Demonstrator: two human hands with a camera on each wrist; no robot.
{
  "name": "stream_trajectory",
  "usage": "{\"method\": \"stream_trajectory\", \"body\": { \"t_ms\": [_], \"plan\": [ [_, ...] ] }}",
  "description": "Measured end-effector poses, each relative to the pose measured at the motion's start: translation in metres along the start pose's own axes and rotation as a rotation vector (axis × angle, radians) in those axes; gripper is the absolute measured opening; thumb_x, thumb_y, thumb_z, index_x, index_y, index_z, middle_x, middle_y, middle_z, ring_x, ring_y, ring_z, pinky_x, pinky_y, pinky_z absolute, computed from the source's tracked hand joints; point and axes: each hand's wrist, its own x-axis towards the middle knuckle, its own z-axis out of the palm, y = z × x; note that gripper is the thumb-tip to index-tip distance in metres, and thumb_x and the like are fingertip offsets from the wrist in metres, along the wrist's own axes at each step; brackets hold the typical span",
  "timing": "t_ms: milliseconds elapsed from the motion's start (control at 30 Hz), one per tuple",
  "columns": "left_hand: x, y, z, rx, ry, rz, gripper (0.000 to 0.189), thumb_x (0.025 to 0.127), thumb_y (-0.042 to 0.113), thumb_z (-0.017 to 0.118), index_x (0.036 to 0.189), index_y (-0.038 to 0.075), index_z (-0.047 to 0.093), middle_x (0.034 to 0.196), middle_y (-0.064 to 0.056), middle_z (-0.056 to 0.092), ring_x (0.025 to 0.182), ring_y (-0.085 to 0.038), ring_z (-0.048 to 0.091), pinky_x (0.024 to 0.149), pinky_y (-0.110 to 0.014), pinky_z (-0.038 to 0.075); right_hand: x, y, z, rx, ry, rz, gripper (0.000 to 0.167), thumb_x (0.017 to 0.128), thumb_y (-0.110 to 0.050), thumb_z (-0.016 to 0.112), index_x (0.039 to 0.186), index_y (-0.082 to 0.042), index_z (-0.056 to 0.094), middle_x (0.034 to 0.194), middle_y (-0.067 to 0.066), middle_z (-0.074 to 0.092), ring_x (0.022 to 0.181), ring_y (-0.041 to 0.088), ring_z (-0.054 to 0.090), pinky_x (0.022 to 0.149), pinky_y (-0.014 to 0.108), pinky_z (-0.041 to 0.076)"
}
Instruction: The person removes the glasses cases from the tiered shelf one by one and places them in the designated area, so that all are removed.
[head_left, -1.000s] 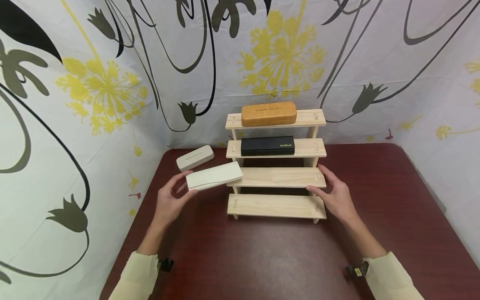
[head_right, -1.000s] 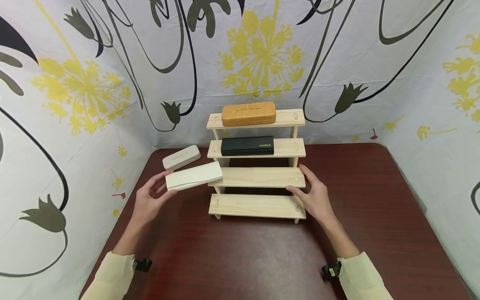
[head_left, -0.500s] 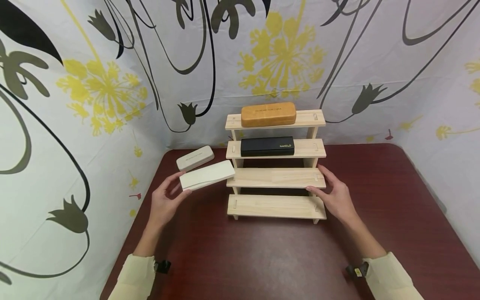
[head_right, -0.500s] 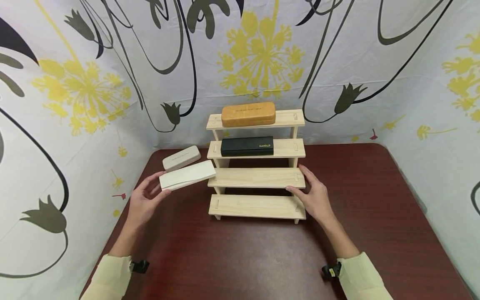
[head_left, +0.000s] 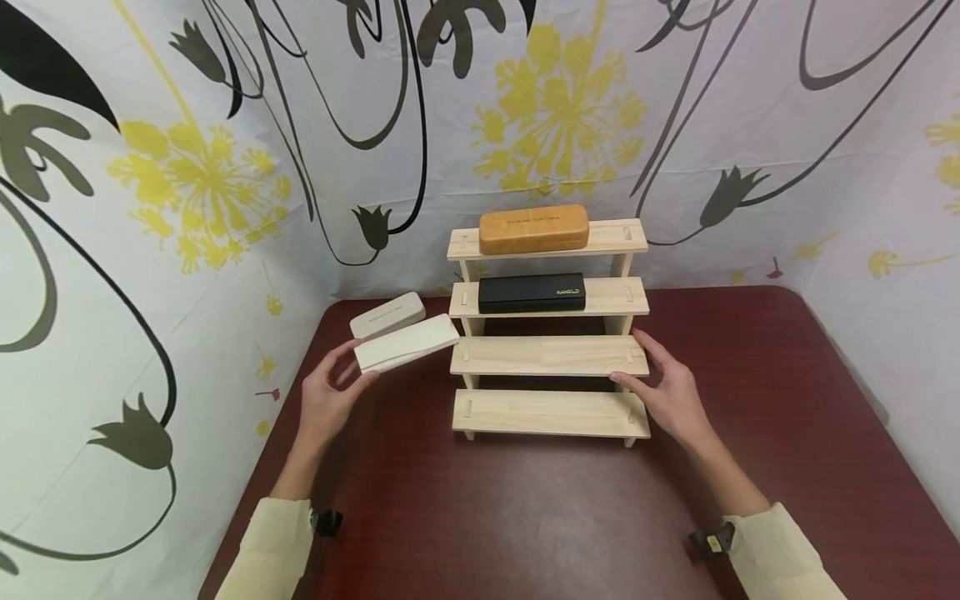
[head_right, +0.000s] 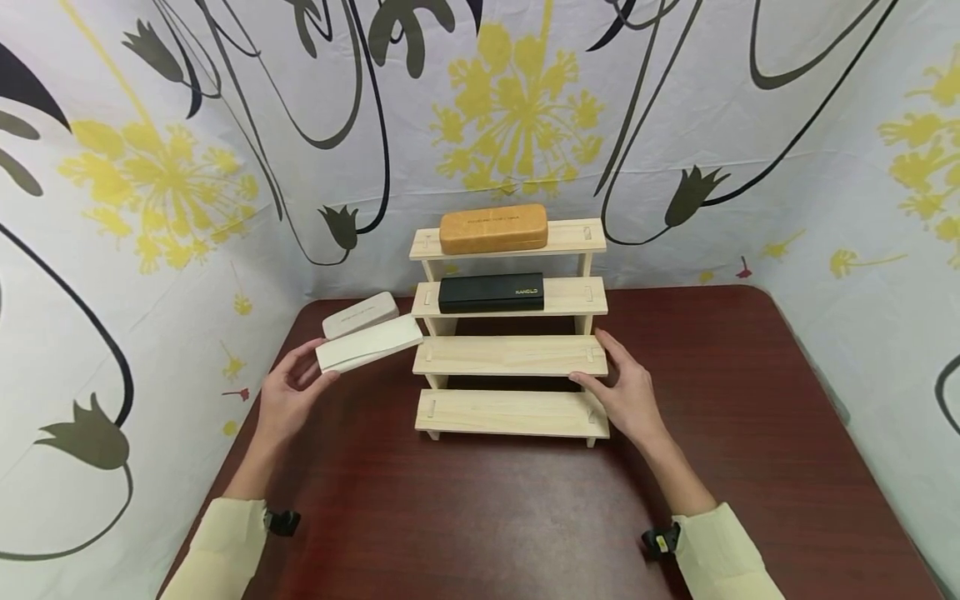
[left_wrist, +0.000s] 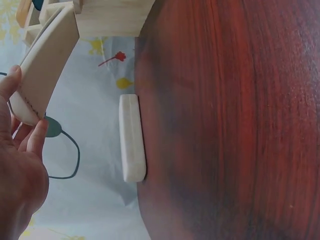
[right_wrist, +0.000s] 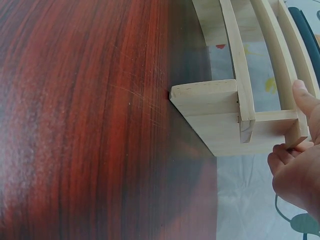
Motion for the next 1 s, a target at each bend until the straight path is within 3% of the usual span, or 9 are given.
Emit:
{"method": "stream_trajectory", "body": {
  "t_ms": [100,267,367,533,667,1000],
  "plan": [
    [0.002,-0.009,-0.001,-0.004,0.007,-0.011,0.057,0.087,-0.007,0.085,0.140,-0.002,0.065,0.140,-0.021,0.066,0.127,-0.032,0.066,0.102,-0.036,0.056,0.000,0.002,0.000,-0.008,-0.002,-0.002,0.084,0.091,-0.012,0.087,0.162,-0.002,0.042,0.162,0.025,0.044,0.142,0.047,0.049,0.091,-0.002,0.040],
    [0.007,-0.019,-0.002,0.001,0.020,-0.017,0.056,0.087,-0.004,0.086,0.139,-0.004,0.065,0.139,-0.023,0.066,0.127,-0.035,0.066,0.101,-0.028,0.056,0.001,0.003,0.001,-0.005,0.000,-0.006,0.083,0.092,-0.010,0.086,0.161,0.002,0.042,0.162,0.025,0.044,0.141,0.047,0.050,0.092,-0.001,0.041],
    [0.007,-0.024,-0.001,0.012,0.028,-0.028,0.057,0.086,-0.007,0.085,0.139,-0.006,0.064,0.140,-0.025,0.065,0.127,-0.040,0.065,0.102,-0.029,0.055,0.000,0.004,0.001,-0.007,0.003,-0.009,0.083,0.092,-0.011,0.086,0.161,0.001,0.042,0.162,0.025,0.044,0.141,0.047,0.050,0.092,-0.001,0.041],
    [0.007,-0.023,0.001,0.046,0.029,-0.059,0.057,0.086,-0.008,0.085,0.138,-0.010,0.062,0.140,-0.027,0.063,0.127,-0.046,0.063,0.103,-0.035,0.055,0.000,0.004,0.001,-0.012,0.011,-0.015,0.084,0.091,-0.010,0.087,0.161,0.000,0.042,0.161,0.024,0.046,0.138,0.045,0.053,0.091,-0.001,0.042],
    [0.007,-0.021,0.003,0.069,0.023,-0.098,0.056,0.086,-0.007,0.085,0.137,-0.012,0.062,0.140,-0.028,0.063,0.127,-0.046,0.062,0.103,-0.031,0.055,0.001,0.004,0.001,-0.021,0.017,-0.022,0.084,0.090,-0.010,0.088,0.160,0.002,0.043,0.160,0.025,0.047,0.138,0.045,0.053,0.091,-0.002,0.041],
    [0.010,-0.066,0.003,0.122,0.010,-0.158,0.060,0.086,0.003,0.089,0.140,-0.002,0.065,0.145,-0.021,0.063,0.128,-0.039,0.064,0.099,-0.018,0.053,-0.001,0.006,0.001,-0.025,0.019,-0.016,0.084,0.090,-0.012,0.088,0.161,0.000,0.043,0.160,0.024,0.047,0.138,0.044,0.053,0.092,-0.002,0.040]
  ]
}}
